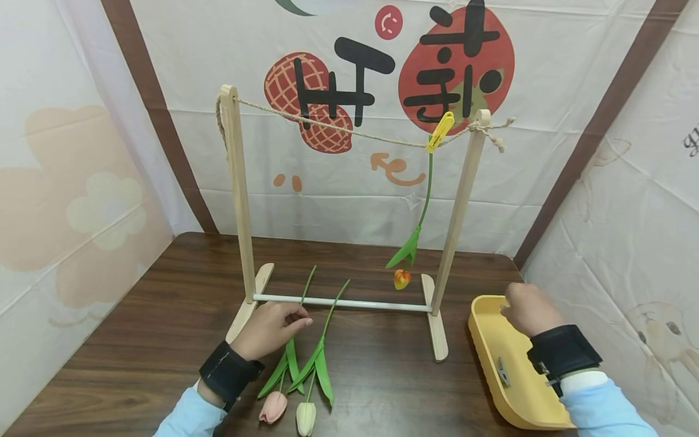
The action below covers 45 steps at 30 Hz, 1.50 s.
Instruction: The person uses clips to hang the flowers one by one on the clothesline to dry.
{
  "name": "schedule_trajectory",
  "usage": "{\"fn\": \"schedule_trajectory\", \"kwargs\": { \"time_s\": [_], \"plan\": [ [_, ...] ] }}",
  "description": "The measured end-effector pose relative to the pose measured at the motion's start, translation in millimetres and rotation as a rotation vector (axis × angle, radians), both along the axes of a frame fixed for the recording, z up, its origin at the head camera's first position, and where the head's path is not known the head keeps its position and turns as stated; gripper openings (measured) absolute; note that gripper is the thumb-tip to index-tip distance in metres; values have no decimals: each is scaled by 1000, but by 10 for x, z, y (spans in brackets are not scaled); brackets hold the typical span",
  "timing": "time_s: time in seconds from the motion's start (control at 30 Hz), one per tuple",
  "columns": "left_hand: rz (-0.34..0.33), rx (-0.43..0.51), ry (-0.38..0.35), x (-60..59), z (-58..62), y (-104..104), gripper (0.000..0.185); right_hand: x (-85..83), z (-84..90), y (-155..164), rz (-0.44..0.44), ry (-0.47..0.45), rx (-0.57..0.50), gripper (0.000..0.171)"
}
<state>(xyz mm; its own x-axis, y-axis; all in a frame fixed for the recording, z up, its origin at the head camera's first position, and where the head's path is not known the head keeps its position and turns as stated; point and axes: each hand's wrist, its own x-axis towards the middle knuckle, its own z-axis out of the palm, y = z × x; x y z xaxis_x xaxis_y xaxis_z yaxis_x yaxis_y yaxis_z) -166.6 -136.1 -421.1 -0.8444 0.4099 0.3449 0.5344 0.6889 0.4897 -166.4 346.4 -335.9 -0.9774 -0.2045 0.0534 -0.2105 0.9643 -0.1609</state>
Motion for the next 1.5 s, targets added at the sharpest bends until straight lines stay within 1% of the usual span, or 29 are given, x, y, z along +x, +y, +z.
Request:
{"fn": "schedule_trajectory", "kwargs": {
  "time_s": [0.13, 0.43, 0.63, 0.77, 1.07, 1.23, 1.5],
  "plan": [
    [-2, 1, 8, -4, -2, 1, 9, 14, 59, -121, 2, 40, -15, 19],
    [-7, 8, 20, 7, 4, -13, 9, 73, 170, -393, 41, 158, -82, 23],
    [-13, 13, 3, 9, 13, -11, 9, 101, 189, -536, 66, 233, -92, 24],
    [-16, 11, 2, 9, 8, -9, 9, 112, 186, -624, 70, 273, -119, 26],
    [-18, 9, -6, -4, 0, -4, 8, 87, 89, -792, 75, 339, -216, 30],
    [-23, 13, -7, -11, 1, -2, 8, 79, 0, -886, 62, 344, -297, 32],
    [-23, 14, 8, -12, 8, -14, 8, 81, -145, -1050, 54, 363, -411, 30]
  ]
}}
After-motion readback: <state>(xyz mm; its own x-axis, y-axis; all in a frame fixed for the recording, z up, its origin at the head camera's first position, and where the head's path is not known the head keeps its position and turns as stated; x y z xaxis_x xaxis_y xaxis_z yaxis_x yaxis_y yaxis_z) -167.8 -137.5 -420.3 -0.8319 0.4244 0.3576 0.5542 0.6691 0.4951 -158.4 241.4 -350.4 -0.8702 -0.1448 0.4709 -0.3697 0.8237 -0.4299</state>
